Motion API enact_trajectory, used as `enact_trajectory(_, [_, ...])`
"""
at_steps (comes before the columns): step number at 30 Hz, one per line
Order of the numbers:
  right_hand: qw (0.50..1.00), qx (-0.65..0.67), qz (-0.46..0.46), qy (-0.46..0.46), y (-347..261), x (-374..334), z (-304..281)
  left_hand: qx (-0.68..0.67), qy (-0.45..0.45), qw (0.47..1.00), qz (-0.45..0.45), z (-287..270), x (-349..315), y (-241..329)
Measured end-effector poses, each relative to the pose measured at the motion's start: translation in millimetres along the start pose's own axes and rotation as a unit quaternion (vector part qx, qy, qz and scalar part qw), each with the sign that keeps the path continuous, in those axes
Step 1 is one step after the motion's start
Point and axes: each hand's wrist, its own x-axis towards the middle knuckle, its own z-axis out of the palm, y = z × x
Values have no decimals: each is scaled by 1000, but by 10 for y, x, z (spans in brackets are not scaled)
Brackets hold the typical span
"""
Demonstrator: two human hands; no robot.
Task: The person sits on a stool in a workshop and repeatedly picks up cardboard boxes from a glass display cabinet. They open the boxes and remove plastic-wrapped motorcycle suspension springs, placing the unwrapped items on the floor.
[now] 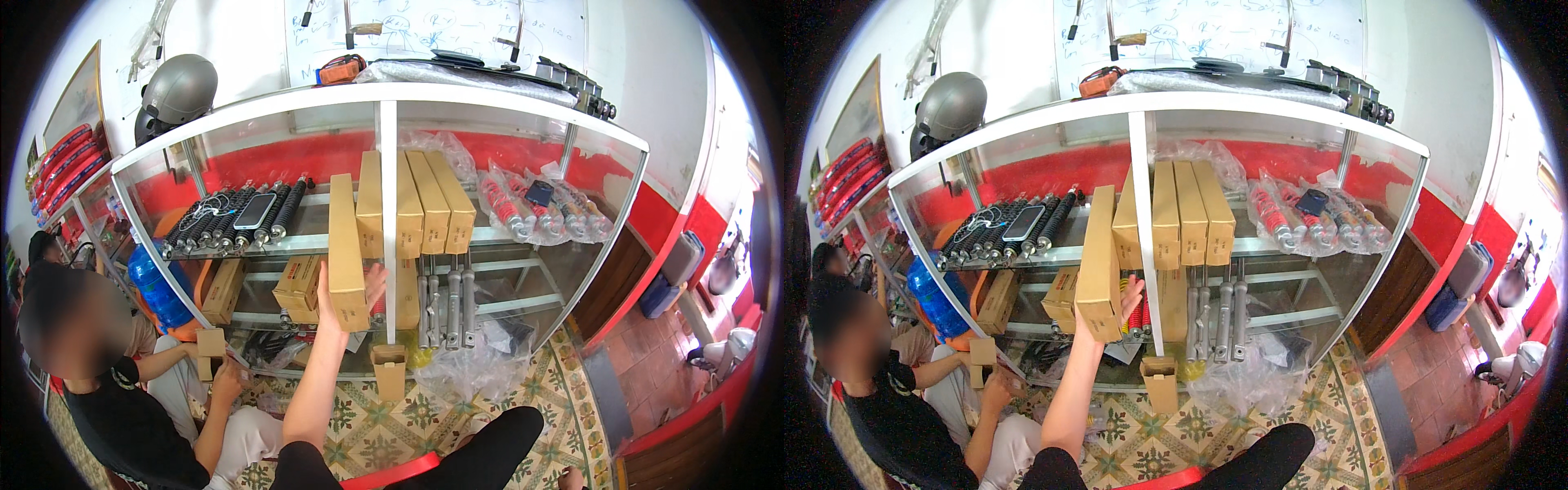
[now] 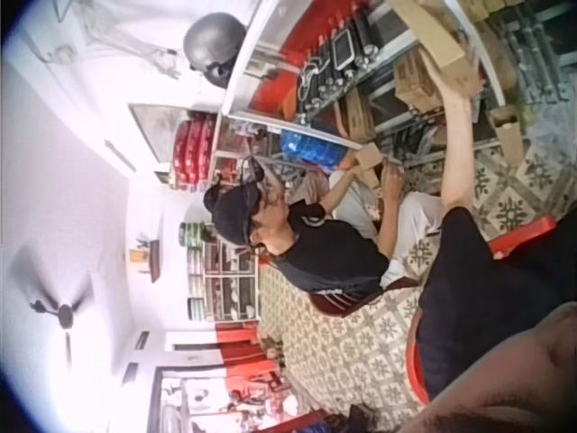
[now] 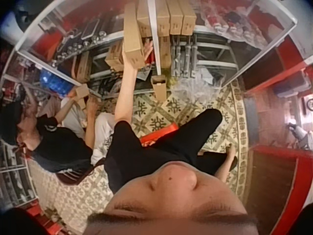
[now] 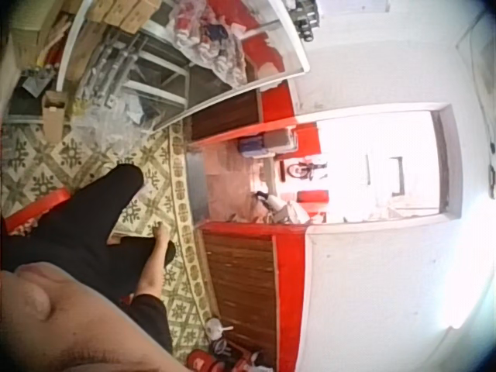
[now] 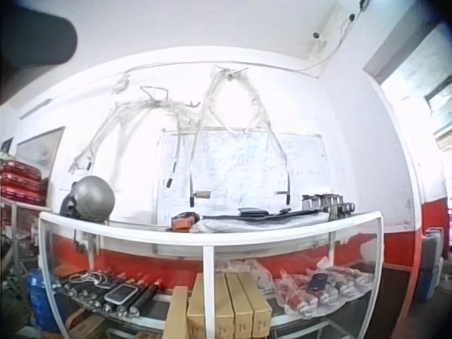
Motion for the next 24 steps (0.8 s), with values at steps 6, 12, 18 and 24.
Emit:
enact_trajectory(6, [998, 59, 14, 23, -217, 14, -64, -174, -138, 973, -57, -375, 82, 101])
enact_trajectory(12, [998, 52, 11, 38, -237, -28, -96, -116, -105, 988, 5, -343, -142, -210])
enact_trajectory(18, [995, 90, -1, 50, -76, 3, -121, -117, -45, 992, -2, -121, -557, -518])
enact_trajectory(24, [995, 94, 3, 16, -168, -59, -157, -239, -86, 961, -110, 3, -981, -465])
